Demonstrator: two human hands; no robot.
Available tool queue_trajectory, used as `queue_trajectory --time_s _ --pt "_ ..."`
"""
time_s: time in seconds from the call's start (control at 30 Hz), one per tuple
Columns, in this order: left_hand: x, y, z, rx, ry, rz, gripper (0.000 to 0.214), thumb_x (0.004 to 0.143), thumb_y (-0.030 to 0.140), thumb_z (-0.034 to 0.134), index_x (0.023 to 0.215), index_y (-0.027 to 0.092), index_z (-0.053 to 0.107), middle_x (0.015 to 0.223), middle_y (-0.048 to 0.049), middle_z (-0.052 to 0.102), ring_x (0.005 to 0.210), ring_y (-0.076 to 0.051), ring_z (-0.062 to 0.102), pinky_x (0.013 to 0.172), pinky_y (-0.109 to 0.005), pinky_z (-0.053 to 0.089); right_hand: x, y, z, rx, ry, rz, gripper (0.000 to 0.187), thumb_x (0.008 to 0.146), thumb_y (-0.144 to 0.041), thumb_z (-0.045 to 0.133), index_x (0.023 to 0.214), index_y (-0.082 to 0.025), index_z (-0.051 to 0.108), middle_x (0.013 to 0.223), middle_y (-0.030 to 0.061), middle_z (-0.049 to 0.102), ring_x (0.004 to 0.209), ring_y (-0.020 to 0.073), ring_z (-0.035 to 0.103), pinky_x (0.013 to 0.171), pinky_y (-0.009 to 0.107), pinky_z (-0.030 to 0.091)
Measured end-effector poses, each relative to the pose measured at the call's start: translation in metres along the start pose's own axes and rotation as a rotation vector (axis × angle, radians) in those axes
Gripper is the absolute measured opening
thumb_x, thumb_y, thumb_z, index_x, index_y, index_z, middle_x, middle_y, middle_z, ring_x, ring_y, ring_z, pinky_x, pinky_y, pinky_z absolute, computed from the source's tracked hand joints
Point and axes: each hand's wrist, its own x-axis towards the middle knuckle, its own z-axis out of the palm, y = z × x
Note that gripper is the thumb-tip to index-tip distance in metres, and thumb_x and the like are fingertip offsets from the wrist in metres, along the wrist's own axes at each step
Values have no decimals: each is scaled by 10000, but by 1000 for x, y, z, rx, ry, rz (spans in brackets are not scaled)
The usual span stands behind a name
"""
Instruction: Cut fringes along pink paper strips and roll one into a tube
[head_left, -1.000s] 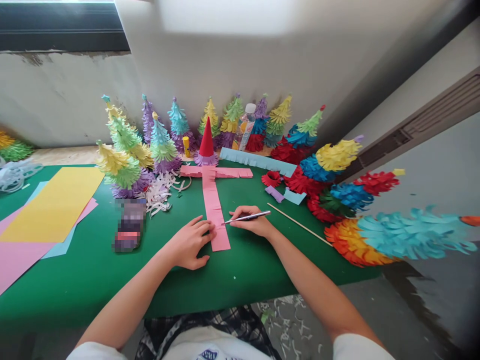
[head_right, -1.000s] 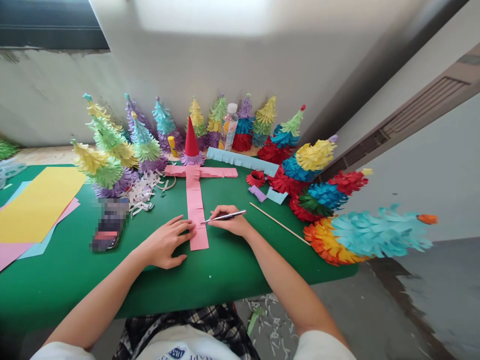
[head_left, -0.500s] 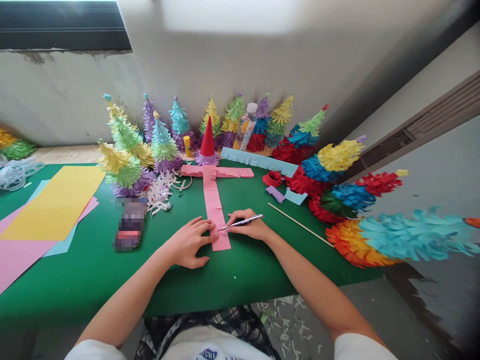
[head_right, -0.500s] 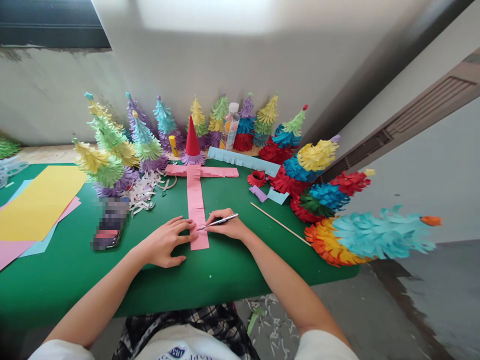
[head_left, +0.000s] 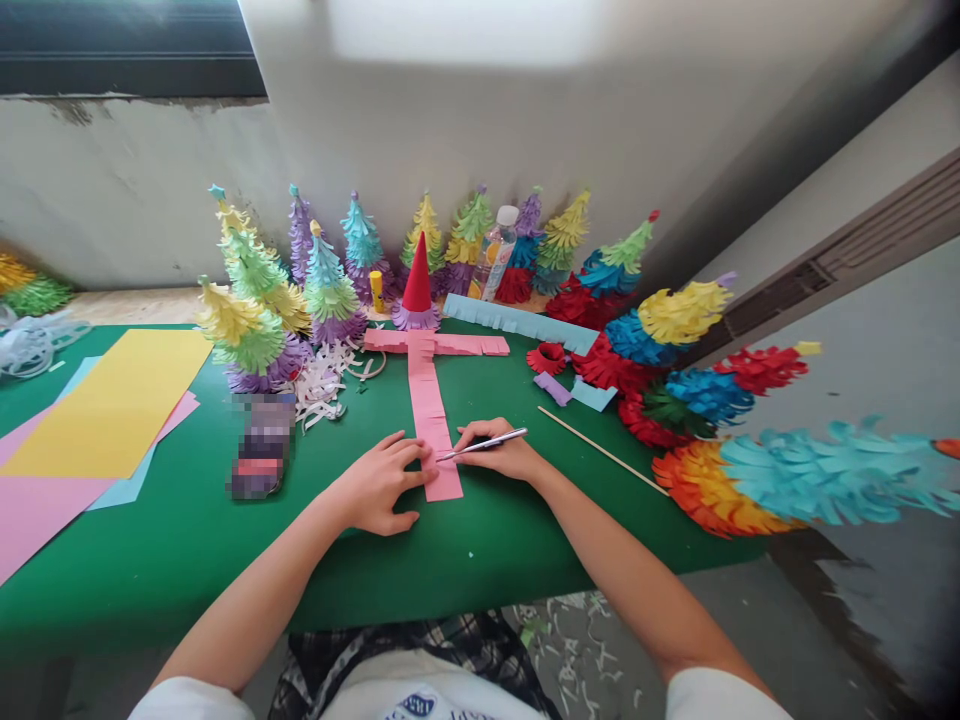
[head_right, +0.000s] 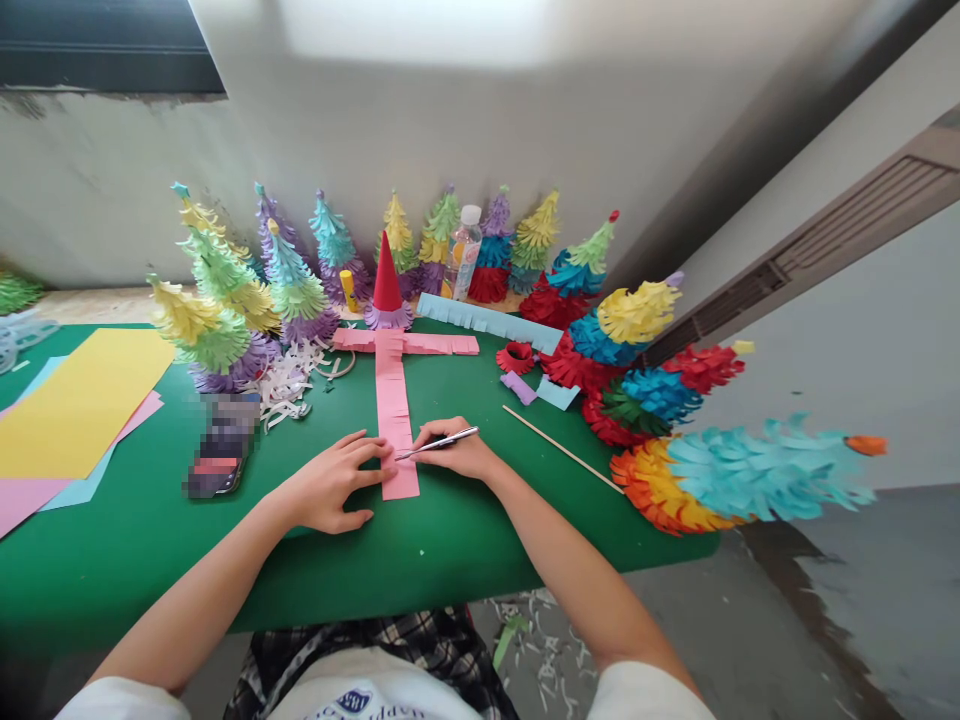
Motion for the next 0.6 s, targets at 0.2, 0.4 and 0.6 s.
queue_trajectory --time_s 0.2,0.4,0.6 --pt "0 0 0 -4 3 -1 603 707 379 632 1282 231 524 1315 -125 485 1262 -295 419 1117 -495 215 0 1 0 2 -5 15 217 702 -390 747 748 -179 726 723 29 713 669 175 649 825 386 525" --pt "0 0 -1 -1 0 -5 599 709 379 632 1280 229 527 1307 -126 491 1264 -293 417 1120 -496 212 -1 0 1 -27 -7 11 185 712 -358 745 750 -178 723 736 32 719 675 178 655 822 379 522" --pt "0 1 -1 1 -3 -6 594 712 378 631 1277 225 530 1310 -131 488 1266 -292 415 1117 -500 212 -1 -2 1 -42 -11 -15 173 728 -351 732 755 -180 724 739 33 723 693 180 660 824 371 521"
